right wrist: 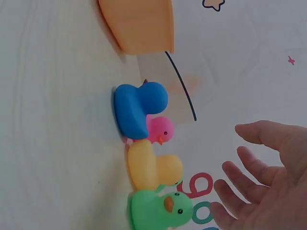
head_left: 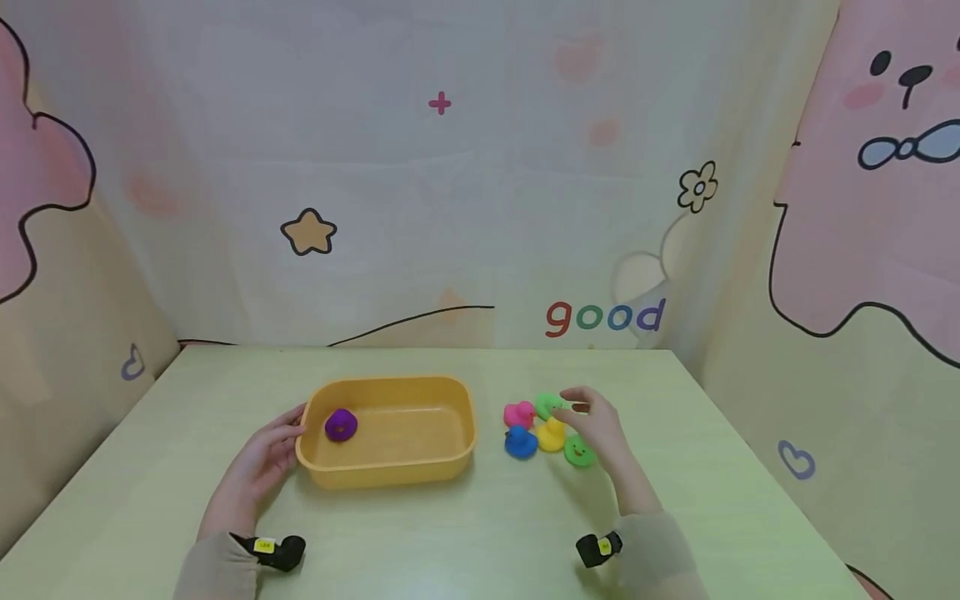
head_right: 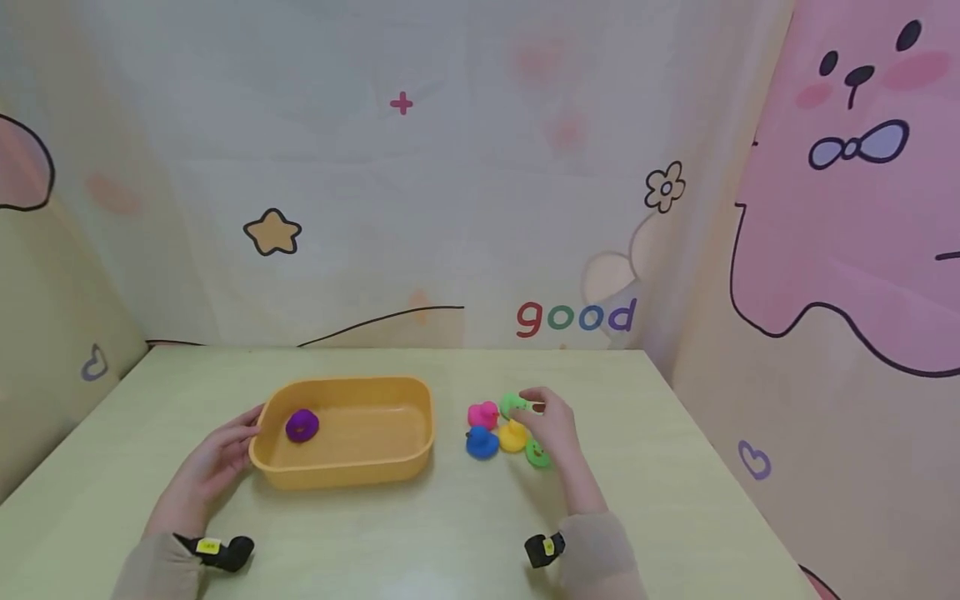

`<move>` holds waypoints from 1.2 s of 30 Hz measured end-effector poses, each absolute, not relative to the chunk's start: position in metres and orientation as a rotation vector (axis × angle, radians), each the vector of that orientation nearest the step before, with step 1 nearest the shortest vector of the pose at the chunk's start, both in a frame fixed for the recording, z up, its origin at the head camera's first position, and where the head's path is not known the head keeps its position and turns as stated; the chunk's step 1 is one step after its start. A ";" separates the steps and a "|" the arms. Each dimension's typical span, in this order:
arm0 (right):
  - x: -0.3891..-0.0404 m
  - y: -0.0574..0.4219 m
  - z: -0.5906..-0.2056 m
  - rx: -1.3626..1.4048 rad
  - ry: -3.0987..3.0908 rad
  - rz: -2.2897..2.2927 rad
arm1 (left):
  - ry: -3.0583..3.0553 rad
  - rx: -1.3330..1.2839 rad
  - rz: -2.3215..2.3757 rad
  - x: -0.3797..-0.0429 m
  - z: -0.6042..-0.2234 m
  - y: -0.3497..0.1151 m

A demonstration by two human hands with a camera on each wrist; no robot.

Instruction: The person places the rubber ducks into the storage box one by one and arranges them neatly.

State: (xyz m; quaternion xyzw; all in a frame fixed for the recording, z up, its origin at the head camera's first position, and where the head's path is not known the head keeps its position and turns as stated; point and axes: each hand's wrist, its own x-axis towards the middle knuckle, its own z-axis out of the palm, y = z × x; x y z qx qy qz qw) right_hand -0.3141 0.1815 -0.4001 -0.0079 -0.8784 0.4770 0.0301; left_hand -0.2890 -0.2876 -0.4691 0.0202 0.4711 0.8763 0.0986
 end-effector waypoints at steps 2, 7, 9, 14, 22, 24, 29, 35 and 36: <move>-0.312 0.188 -0.403 -0.069 -2.729 1.466 | 1.407 0.052 2.592 -0.289 -0.469 -0.288; -0.307 0.201 -0.410 -0.142 -2.782 1.444 | 1.416 0.040 2.592 -0.290 -0.470 -0.289; -0.305 0.206 -0.413 -0.155 -2.793 1.442 | 1.412 0.047 2.592 -0.290 -0.470 -0.289; -0.303 0.213 -0.419 -0.158 -2.812 1.437 | 1.409 0.072 2.594 -0.289 -0.469 -0.288; -0.305 0.216 -0.432 -0.156 -2.865 1.438 | 1.406 0.072 2.596 -0.289 -0.469 -0.288; -0.306 0.215 -0.434 -0.167 -2.872 1.450 | 1.407 0.074 2.596 -0.288 -0.468 -0.287; -0.306 0.214 -0.437 -0.166 -2.876 1.440 | 1.406 0.092 2.593 -0.287 -0.467 -0.286; -0.306 0.213 -0.437 -0.155 -2.874 1.406 | 1.387 0.114 2.605 -0.288 -0.467 -0.287; -0.306 0.213 -0.437 -0.155 -2.875 1.403 | 1.381 0.109 2.607 -0.288 -0.467 -0.287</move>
